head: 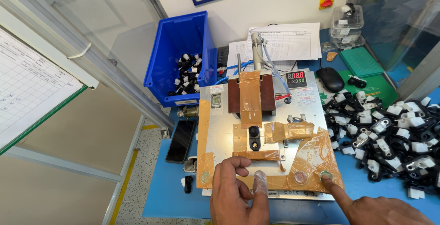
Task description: The person picks small black plastic hinge components from a pile on the workbench, seats them into a taped jig on a benchtop pneumatic press, and operates the press to work on each part. Finished parts are placed onto a growing pile beside the machine, with more components taken from a blue bin.
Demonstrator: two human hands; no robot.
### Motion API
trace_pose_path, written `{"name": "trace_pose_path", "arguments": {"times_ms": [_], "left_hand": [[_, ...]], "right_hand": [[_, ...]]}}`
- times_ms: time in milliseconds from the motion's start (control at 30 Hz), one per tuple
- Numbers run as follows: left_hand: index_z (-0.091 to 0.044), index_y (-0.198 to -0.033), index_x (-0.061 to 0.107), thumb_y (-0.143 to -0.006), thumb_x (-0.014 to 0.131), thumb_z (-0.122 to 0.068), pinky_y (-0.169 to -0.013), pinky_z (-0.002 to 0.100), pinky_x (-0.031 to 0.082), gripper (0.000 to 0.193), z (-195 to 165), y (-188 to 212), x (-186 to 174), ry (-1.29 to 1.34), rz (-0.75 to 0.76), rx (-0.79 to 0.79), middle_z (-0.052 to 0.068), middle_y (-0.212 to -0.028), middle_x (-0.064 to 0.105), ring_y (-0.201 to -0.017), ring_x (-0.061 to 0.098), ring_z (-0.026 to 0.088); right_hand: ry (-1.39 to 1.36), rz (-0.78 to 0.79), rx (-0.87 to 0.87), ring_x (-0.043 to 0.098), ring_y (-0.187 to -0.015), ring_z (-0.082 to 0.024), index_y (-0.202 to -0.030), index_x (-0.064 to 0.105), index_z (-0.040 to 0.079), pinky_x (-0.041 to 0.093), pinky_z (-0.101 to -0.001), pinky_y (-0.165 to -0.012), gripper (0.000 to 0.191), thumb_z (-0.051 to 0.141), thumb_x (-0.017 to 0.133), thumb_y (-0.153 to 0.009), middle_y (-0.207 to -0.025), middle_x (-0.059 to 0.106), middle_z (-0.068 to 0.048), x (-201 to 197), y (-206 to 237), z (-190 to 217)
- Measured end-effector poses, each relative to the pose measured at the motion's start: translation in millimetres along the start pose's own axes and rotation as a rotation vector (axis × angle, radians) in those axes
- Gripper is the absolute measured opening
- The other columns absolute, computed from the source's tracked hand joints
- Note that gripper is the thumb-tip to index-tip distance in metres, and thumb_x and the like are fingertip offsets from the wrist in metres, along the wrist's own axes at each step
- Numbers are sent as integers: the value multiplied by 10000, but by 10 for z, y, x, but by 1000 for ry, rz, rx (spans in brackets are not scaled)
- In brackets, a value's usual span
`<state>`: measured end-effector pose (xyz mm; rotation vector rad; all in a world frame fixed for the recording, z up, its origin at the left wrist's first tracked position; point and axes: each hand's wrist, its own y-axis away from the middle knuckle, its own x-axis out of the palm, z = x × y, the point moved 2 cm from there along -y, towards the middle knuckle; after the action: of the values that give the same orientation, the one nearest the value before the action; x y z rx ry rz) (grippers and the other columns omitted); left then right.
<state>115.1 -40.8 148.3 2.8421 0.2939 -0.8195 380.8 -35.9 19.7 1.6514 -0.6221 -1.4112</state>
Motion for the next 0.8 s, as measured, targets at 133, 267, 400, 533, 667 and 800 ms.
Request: {"name": "trace_pose_path", "arguments": {"times_ms": [133, 267, 400, 533, 667, 800], "left_hand": [[-137, -1145, 649, -763, 810, -161, -455, 263, 442, 416, -18, 13, 11, 11, -18, 12, 33, -954, 588, -452, 478, 89], [-140, -1146, 645, -767, 810, -159, -443, 262, 442, 414, -31, 28, 17, 13, -25, -8, 26, -956, 585, -446, 479, 83], [-147, -1147, 653, -772, 808, -163, -441, 263, 438, 405, -39, 55, 22, 15, -19, 3, 23, -954, 587, -440, 478, 80], [-150, -1145, 662, -768, 816, -159, -444, 261, 438, 407, -32, 72, 42, 1, -22, -3, 25, -944, 583, -451, 468, 77], [-146, -1139, 659, -761, 818, -159, -440, 259, 431, 410, -22, 83, 46, 12, -35, 19, 19, -935, 587, -436, 472, 79], [-142, -1133, 664, -757, 808, -148, -438, 258, 434, 403, -9, 94, 26, 23, -57, 13, 22, -936, 580, -443, 463, 80]], "right_hand": [[-57, -18, 29, 756, -777, -219, -1655, -86, 212, 620, -429, -753, 933, 409, 584, -1036, -838, 739, -126, -32, 24, 15], [15, 19, 19, 759, -834, -241, -1666, -200, 178, 621, -474, -793, 977, 340, 563, -1076, -900, 712, -147, -37, 54, 9], [-61, -22, 21, 760, -785, -199, -1663, -82, 238, 619, -406, -739, 923, 531, 550, -1057, -849, 738, -85, -32, 58, -15], [-87, -44, 15, 768, -832, -182, -1661, -85, 265, 623, -404, -769, 915, 498, 547, -1042, -914, 736, -41, -16, 18, -26], [-105, 37, 51, 799, -874, -184, -1679, -81, 277, 653, -391, -814, 889, 427, 507, -1030, -942, 768, -67, -7, 24, -37], [-135, -129, -9, 771, -870, -212, -1640, -77, 361, 629, -401, -812, 898, 648, 508, -1022, -1014, 756, -64, -72, 136, 16]]}}
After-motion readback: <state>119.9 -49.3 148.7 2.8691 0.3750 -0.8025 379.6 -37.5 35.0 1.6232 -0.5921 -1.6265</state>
